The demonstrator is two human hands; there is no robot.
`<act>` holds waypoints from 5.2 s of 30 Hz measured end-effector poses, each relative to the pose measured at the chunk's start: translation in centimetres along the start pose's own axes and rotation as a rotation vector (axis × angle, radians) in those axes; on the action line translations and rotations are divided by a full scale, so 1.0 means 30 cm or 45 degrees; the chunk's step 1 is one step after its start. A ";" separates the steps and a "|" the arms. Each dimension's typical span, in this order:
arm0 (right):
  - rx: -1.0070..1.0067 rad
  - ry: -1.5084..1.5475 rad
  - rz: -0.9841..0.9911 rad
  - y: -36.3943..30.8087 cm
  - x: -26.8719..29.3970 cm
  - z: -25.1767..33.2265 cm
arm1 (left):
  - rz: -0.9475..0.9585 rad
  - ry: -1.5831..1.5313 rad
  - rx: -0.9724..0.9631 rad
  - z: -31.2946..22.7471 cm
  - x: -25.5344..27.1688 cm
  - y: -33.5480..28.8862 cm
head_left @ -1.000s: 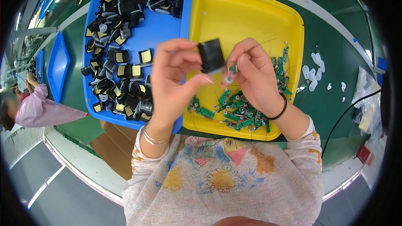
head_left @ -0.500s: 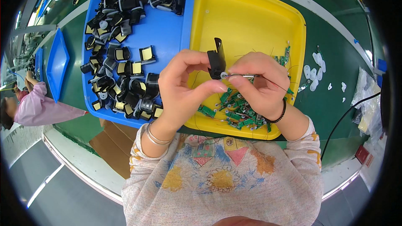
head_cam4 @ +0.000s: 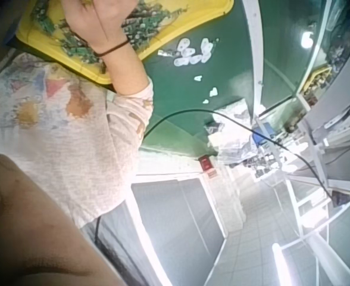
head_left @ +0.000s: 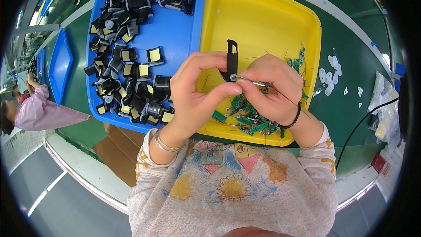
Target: The person repeatedly picks up small black plastic housings and green circuit boards from trays, inserts the boards into the housings, and places the assembled units into a blue bin. The process is continuous and repetitive, with the person handling each unit individually.
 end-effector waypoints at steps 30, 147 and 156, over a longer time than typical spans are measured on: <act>-0.262 0.279 0.288 -0.013 -0.021 -0.062 | 0.298 -0.162 0.255 0.015 -0.001 -0.003; -0.977 1.182 0.014 -0.070 -0.049 -0.095 | 0.152 -0.466 0.596 0.051 -0.010 -0.019; -0.960 1.231 0.016 -0.071 -0.049 -0.095 | 0.183 -0.449 0.585 0.060 -0.018 -0.022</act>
Point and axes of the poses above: each hand's wrist, its own y-axis towards the middle knuckle, its own x-axis out of the back of the hand, z = x × y, the point moved 4 cm from there along y, towards the middle knuckle, and after that the axes turned 5 degrees about x, right-handed, at the moved point
